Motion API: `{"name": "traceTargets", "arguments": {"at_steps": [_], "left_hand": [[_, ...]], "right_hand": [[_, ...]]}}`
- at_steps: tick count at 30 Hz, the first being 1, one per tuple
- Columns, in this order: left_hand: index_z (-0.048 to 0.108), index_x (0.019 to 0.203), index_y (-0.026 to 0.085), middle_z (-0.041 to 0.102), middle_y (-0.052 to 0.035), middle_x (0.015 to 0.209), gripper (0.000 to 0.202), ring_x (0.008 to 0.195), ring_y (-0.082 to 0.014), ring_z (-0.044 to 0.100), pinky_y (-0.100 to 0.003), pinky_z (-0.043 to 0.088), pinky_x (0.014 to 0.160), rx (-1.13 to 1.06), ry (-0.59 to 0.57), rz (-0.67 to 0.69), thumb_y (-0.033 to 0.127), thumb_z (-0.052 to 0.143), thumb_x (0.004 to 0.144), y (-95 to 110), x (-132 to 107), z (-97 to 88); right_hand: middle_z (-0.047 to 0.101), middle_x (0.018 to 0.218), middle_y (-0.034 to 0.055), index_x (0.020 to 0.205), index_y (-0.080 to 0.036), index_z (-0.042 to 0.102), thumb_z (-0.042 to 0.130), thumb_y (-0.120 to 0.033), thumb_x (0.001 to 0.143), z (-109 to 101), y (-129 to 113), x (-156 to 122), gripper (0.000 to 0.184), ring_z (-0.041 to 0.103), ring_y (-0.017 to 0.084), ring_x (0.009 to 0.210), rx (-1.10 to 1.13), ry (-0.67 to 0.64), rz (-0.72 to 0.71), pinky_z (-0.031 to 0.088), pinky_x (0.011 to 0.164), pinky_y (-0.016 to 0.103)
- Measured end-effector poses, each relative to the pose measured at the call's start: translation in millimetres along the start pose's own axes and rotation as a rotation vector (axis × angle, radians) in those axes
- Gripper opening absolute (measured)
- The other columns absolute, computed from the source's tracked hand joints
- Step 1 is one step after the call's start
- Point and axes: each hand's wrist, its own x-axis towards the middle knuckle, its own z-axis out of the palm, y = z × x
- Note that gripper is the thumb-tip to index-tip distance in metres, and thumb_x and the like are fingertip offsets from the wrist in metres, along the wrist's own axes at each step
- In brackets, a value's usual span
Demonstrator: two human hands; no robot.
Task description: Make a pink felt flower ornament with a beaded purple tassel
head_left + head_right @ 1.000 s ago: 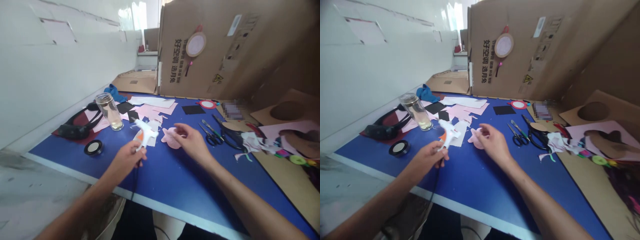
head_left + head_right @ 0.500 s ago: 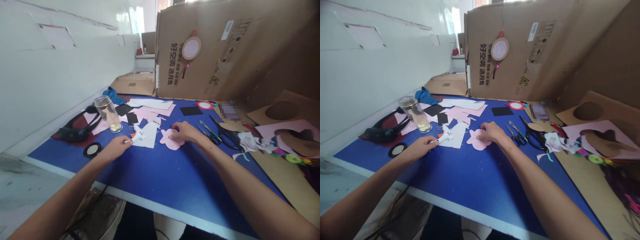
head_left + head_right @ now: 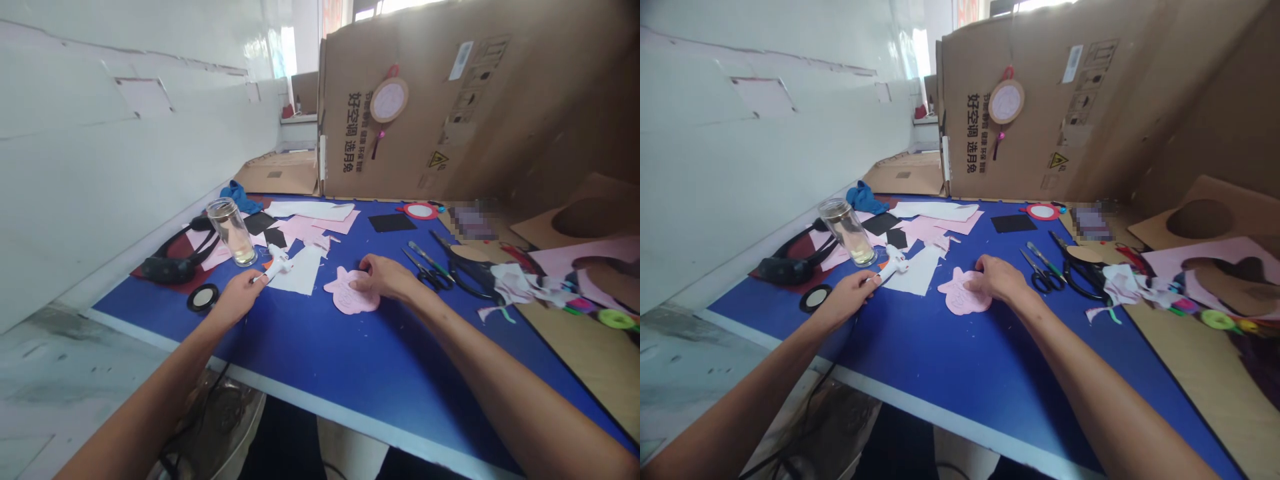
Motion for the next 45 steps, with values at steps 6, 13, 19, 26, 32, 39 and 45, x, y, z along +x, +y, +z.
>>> {"name": "traceTargets", "arguments": {"at_steps": [6,13,19,26,32,39,45], "left_hand": [[0.074,0.099,0.02,0.074,-0.0067,0.088,0.045,0.084,-0.027,0.066,-0.035,0.046,0.075,0.16,0.061,0.036,0.059,0.052,0.093,-5,3,-0.9],[0.076,0.114,0.02,0.073,-0.015,0.12,0.046,0.104,-0.0345,0.072,-0.041,0.05,0.084,0.506,0.08,0.048,0.054,0.048,0.101,2,-7,0.3],[0.072,0.127,0.022,0.073,-0.0125,0.13,0.035,0.115,-0.0331,0.072,-0.042,0.056,0.09,0.534,0.103,0.336,0.043,0.053,0.106,49,-45,31.1],[0.075,0.122,0.019,0.073,-0.0148,0.128,0.026,0.121,-0.0324,0.07,-0.044,0.057,0.098,0.528,-0.071,0.346,0.028,0.059,0.104,101,-2,88.6],[0.074,0.099,0.02,0.072,-0.0138,0.115,0.009,0.108,-0.0296,0.07,-0.044,0.056,0.093,0.49,-0.136,0.352,0.02,0.064,0.097,101,15,103.1],[0.062,0.082,0.022,0.07,-0.0036,0.088,0.014,0.083,-0.0205,0.064,-0.037,0.051,0.083,0.033,-0.184,0.344,0.014,0.061,0.093,99,22,106.6],[0.062,0.08,0.02,0.066,0.0009,0.077,0.013,0.078,-0.0171,0.069,-0.03,0.05,0.077,-0.467,-0.269,0.187,0.014,0.067,0.09,124,33,105.3]], "right_hand": [[0.08,0.088,0.0029,0.091,-0.026,0.077,0.088,-0.046,0.079,-2,2,-8,0.026,0.072,0.022,0.079,0.049,-0.042,0.011,0.039,0.061,0.031],[0.078,0.081,0.0008,0.085,-0.025,0.076,0.088,-0.039,0.08,-2,16,-27,0.02,0.068,0.018,0.073,0.119,-0.025,-0.006,0.04,0.062,0.029],[0.082,0.102,0.0036,0.115,-0.025,0.078,0.084,-0.046,0.085,1,21,-31,0.037,0.071,0.02,0.083,0.18,0.031,-0.032,0.044,0.067,0.029],[0.079,0.1,0.0026,0.126,-0.025,0.078,0.076,-0.032,0.092,4,12,-23,0.035,0.07,0.02,0.085,0.18,0.069,-0.074,0.044,0.071,0.031],[0.077,0.109,0.0069,0.124,-0.025,0.08,0.077,-0.028,0.091,12,18,-34,0.033,0.068,0.023,0.096,0.203,0.116,-0.107,0.046,0.08,0.033],[0.081,0.115,0.0082,0.128,-0.024,0.079,0.076,-0.04,0.093,10,21,-36,0.038,0.072,0.024,0.097,0.373,0.158,-0.125,0.052,0.084,0.034],[0.084,0.099,0.0067,0.105,-0.021,0.082,0.091,-0.047,0.076,4,32,-30,0.039,0.074,0.024,0.085,0.991,0.101,-0.103,0.057,0.079,0.036]]}}
